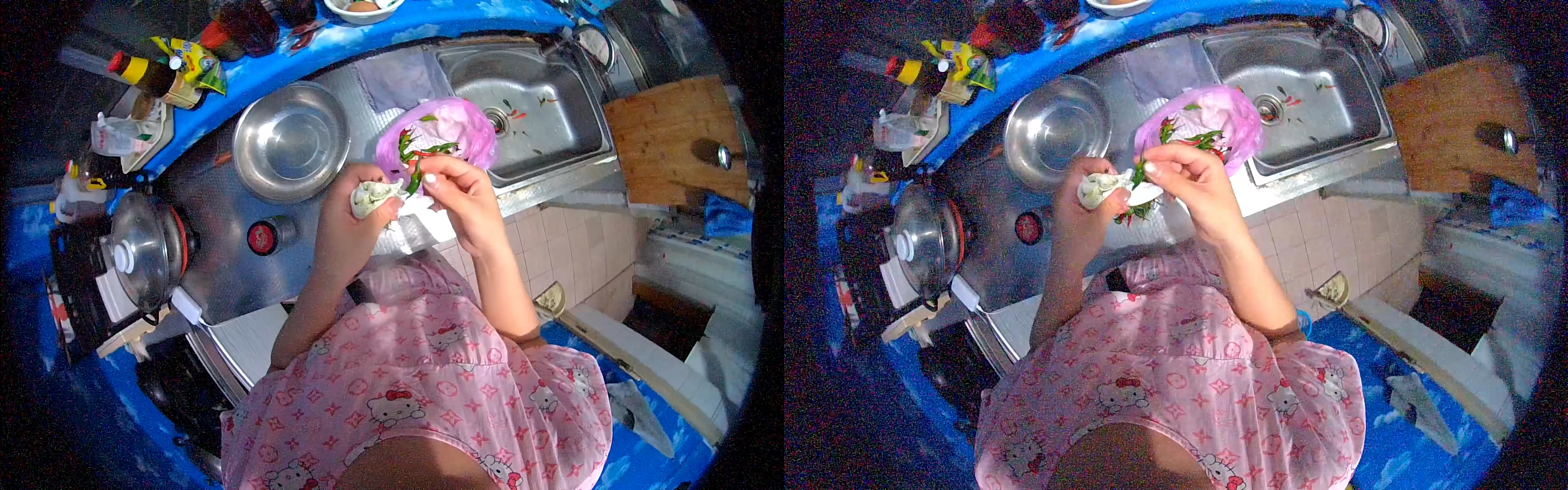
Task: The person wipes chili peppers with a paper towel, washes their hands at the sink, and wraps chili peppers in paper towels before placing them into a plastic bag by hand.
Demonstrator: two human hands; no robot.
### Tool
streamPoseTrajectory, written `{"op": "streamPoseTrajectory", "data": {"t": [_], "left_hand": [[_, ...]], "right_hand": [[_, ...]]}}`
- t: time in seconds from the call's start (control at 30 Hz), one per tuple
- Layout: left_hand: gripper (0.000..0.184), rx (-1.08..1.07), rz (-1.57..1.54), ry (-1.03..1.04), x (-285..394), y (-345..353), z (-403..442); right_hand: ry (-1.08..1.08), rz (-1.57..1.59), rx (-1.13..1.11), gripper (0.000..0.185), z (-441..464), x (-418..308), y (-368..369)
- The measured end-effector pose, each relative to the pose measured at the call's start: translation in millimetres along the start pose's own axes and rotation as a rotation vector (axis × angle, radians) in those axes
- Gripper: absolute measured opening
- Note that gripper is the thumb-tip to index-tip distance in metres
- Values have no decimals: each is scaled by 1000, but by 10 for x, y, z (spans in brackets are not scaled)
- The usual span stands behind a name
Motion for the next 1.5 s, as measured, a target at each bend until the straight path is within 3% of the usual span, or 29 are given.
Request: {"op": "streamPoseTrajectory", "data": {"t": [0.2, 0.37, 0.47, 0.6, 0.7, 0.8, 0.97, 1.07, 1.2, 1.5], "left_hand": [[22, -85, -205, -69, -118, 25, 11], [21, -129, -150, -90, -214, -68, 22], [22, -128, -123, -135, -282, -126, -23], [23, -8, -74, -222, -461, -468, -106], [25, 284, -75, -237, -605, -874, -210], [26, 384, -290, -144, -723, -1040, -251], [26, 386, -291, -153, -711, -987, -261], [27, 379, -280, -162, -770, -959, -240], [27, 346, -263, -150, -825, -926, -211], [30, 358, -225, -174, -1068, -809, -108]], "right_hand": [[-46, -94, 3, 12, 56, 49, -81], [10, -83, -68, 15, 70, 95, 35], [42, -114, -2, 13, 79, 193, -102], [3, 230, 224, 13, 141, 423, -534], [71, -37, 233, 9, 82, 746, -621], [45, -337, 185, 5, 30, 1073, -624], [-82, -593, 313, 8, -42, 925, -426], [-208, -913, 277, 10, -44, 887, -352], [-350, -1072, 239, 11, -45, 837, -261], [-277, -1154, 34, 16, 29, 881, -220]]}}
Point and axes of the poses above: each hand's wrist, its own z-axis towards the middle knuckle, its own y-axis out of the palm, x = y × z, the point moved 7 cm from there along z, towards the middle knuckle, and after that the axes turned 13 degrees about -x, right-handed, at the moved point
